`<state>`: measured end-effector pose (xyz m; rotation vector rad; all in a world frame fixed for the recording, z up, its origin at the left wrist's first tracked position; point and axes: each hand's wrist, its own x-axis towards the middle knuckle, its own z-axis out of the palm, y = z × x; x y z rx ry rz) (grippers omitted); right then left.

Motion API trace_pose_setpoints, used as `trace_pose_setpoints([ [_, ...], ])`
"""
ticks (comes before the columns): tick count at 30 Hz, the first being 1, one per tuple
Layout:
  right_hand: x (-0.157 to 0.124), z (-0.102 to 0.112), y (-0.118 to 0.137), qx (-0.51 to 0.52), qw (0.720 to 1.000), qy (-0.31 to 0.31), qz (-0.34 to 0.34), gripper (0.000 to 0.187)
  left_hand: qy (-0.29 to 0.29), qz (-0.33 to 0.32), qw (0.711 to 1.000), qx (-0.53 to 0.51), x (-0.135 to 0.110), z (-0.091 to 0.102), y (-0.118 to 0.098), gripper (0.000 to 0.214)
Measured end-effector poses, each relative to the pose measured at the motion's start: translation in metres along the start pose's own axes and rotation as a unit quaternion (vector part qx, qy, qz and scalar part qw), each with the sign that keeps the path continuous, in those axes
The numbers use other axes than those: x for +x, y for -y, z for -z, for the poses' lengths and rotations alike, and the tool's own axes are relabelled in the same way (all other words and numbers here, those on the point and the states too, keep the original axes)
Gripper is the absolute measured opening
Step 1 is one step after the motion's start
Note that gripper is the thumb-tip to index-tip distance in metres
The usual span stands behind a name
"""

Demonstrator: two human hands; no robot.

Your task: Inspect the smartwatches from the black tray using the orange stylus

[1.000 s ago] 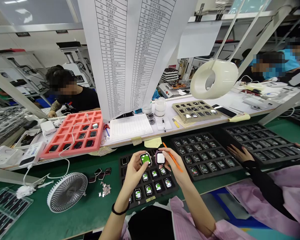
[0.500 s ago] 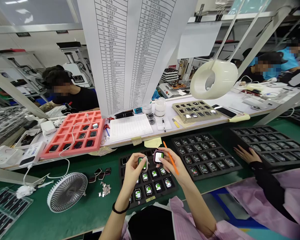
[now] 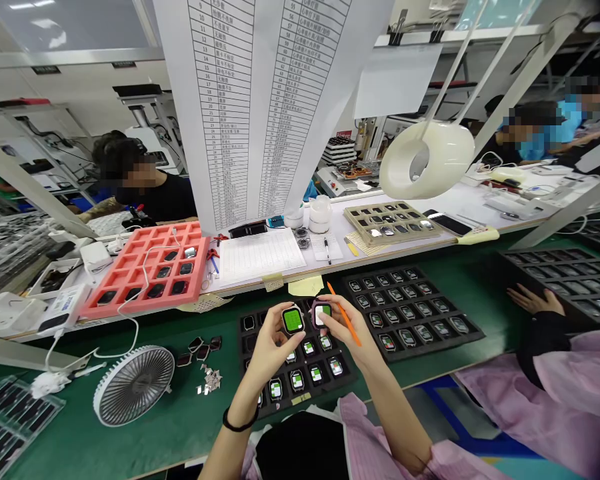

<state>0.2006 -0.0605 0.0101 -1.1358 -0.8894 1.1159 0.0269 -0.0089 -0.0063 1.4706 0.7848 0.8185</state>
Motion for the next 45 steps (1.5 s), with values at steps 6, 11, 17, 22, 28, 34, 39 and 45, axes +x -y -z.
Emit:
trace_pose_setpoints([
  [6, 0.0001, 0.0058, -0.0016, -0.013, 0.999, 0.033, 0.002, 0.047, -0.014, 0.006, 1.0, -0.009, -0.0006, 0.0009, -0.0017, 0.046],
  [11, 0.0013, 0.005, -0.0043, 0.011, 1.0, 0.018, 0.004, 0.045, -0.022, 0.004, 1.0, -0.01, -0.0002, 0.001, 0.0018, 0.045],
  [17, 0.001, -0.0008, 0.0009, 0.012, 0.999, -0.04, -0.017, 0.033, -0.034, -0.005, 0.999, -0.025, 0.0004, 0.0001, 0.002, 0.042],
  [22, -0.001, -0.0031, 0.0054, 0.011, 0.998, -0.046, -0.027, 0.031, -0.043, -0.003, 0.999, -0.019, -0.0004, -0.0016, -0.0023, 0.04],
  [28, -0.0008, 0.0003, 0.0024, 0.024, 1.0, 0.007, -0.016, 0.034, -0.052, 0.004, 0.998, -0.017, -0.0006, 0.0003, 0.0021, 0.04],
  [34, -0.0019, 0.0, 0.0034, 0.027, 1.0, 0.005, -0.002, 0.03, -0.051, -0.002, 0.999, -0.015, -0.0015, 0.0003, 0.0022, 0.039],
  [39, -0.0039, -0.0021, 0.0055, 0.022, 1.0, -0.02, -0.005, 0.028, -0.043, -0.005, 0.999, -0.01, -0.0024, -0.0019, -0.0027, 0.039],
  [45, -0.0037, -0.0022, 0.0054, 0.002, 0.999, -0.042, -0.003, 0.033, -0.018, -0.004, 1.0, 0.007, -0.0044, -0.0027, -0.0053, 0.047],
])
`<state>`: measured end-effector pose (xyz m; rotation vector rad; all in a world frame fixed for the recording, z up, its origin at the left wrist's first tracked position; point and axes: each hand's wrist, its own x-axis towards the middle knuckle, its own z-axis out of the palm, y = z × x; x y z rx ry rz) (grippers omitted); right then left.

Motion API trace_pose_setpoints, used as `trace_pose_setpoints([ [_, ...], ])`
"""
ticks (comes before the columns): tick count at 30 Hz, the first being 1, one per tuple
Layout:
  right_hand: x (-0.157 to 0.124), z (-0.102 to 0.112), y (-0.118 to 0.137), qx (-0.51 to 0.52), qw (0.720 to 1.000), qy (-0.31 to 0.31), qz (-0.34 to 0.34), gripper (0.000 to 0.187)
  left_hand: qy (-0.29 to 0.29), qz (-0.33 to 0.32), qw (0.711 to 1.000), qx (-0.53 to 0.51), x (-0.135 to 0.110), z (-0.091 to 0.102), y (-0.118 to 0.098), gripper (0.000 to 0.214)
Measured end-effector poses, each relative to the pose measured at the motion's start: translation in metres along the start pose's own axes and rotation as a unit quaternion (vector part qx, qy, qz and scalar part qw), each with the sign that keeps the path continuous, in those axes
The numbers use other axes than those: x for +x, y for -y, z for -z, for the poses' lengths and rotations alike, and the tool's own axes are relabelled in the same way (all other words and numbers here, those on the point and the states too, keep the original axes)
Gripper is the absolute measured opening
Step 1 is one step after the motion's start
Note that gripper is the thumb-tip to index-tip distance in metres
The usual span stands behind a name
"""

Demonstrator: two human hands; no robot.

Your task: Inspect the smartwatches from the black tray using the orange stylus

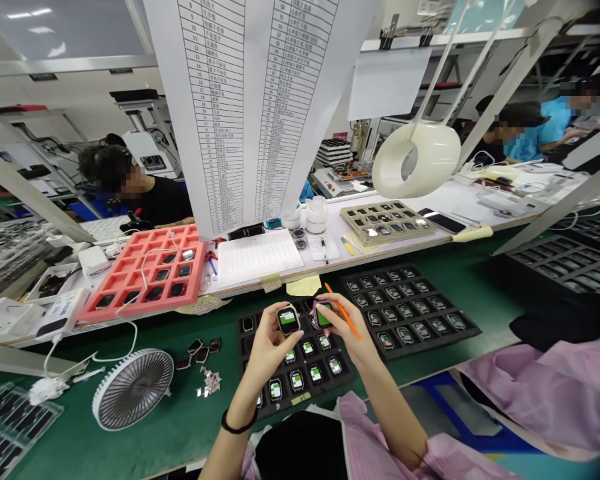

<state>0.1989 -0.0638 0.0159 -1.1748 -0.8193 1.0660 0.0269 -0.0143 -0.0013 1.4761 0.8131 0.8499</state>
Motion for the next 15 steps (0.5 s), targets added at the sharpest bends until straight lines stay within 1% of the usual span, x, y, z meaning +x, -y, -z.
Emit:
trace_pose_setpoints([
  [4, -0.001, -0.001, 0.002, 0.011, 1.0, 0.006, -0.019, 0.033, 0.0, -0.023, 0.999, 0.023, -0.002, 0.0, 0.001, 0.046],
  [7, -0.001, -0.002, 0.001, -0.004, 1.0, 0.013, -0.017, 0.033, -0.018, -0.063, 0.994, 0.089, -0.003, -0.001, -0.002, 0.043],
  [9, 0.0, -0.003, -0.002, -0.02, 1.0, 0.018, -0.009, 0.034, -0.018, -0.102, 0.983, 0.155, -0.001, -0.002, -0.006, 0.042],
  [12, -0.001, -0.004, -0.007, -0.057, 0.998, 0.032, 0.015, 0.035, 0.015, -0.167, 0.958, 0.233, 0.004, -0.003, -0.011, 0.04],
  [15, -0.004, -0.005, -0.012, -0.13, 0.989, 0.049, 0.049, 0.033, 0.045, -0.214, 0.93, 0.296, 0.01, -0.003, -0.01, 0.042],
])
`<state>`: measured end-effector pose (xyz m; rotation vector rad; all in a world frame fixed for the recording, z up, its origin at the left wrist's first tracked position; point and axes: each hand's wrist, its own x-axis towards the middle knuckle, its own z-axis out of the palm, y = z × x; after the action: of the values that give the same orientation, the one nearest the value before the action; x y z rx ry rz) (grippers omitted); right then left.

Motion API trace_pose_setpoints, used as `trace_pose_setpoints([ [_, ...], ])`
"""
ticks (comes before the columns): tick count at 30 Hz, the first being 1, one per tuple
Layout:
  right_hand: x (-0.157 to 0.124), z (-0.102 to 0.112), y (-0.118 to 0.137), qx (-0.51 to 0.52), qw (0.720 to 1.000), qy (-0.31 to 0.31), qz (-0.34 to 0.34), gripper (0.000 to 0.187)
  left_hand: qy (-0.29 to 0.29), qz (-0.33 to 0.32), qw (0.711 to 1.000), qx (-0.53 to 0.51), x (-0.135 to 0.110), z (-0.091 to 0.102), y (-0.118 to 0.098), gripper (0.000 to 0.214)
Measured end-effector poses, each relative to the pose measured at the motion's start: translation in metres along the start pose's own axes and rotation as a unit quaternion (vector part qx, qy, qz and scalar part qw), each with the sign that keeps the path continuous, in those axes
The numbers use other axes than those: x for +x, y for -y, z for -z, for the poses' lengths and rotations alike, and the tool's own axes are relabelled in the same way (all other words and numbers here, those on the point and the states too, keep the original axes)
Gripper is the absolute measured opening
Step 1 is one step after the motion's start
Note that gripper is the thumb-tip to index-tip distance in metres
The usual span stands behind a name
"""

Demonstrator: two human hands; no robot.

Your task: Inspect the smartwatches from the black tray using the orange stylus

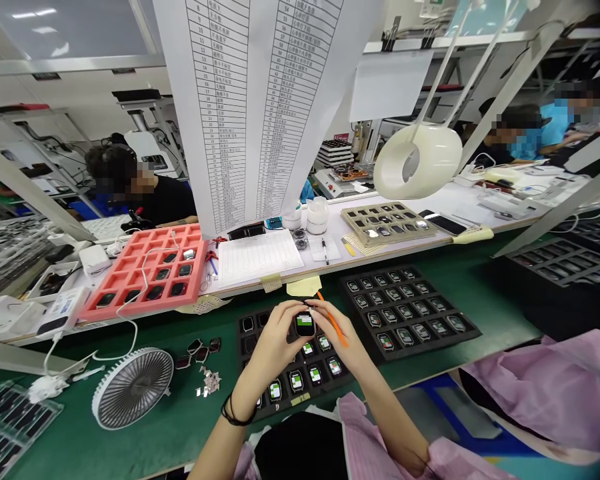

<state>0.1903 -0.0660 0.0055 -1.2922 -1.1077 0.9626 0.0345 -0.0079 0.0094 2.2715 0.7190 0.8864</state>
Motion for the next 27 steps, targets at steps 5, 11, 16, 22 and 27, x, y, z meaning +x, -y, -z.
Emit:
trace_pose_setpoints([
  [5, -0.004, -0.005, -0.003, -0.114, 0.993, 0.008, 0.003, 0.04, 0.02, -0.043, 0.988, 0.147, 0.001, -0.002, 0.009, 0.048],
  [11, 0.005, 0.001, -0.002, 0.051, 0.996, 0.076, -0.014, 0.048, -0.053, -0.16, 0.968, 0.185, 0.001, 0.005, 0.016, 0.046],
  [16, 0.012, 0.013, -0.003, 0.236, 0.948, 0.188, -0.1, 0.052, -0.072, -0.208, 0.968, 0.119, 0.005, 0.006, 0.017, 0.046],
  [22, 0.012, 0.016, -0.01, 0.293, 0.924, 0.215, -0.116, 0.049, -0.077, -0.218, 0.968, 0.095, 0.005, 0.003, 0.012, 0.045],
  [27, 0.013, 0.016, -0.009, 0.296, 0.922, 0.224, -0.111, 0.046, -0.072, -0.226, 0.966, 0.1, 0.004, 0.003, 0.02, 0.046],
])
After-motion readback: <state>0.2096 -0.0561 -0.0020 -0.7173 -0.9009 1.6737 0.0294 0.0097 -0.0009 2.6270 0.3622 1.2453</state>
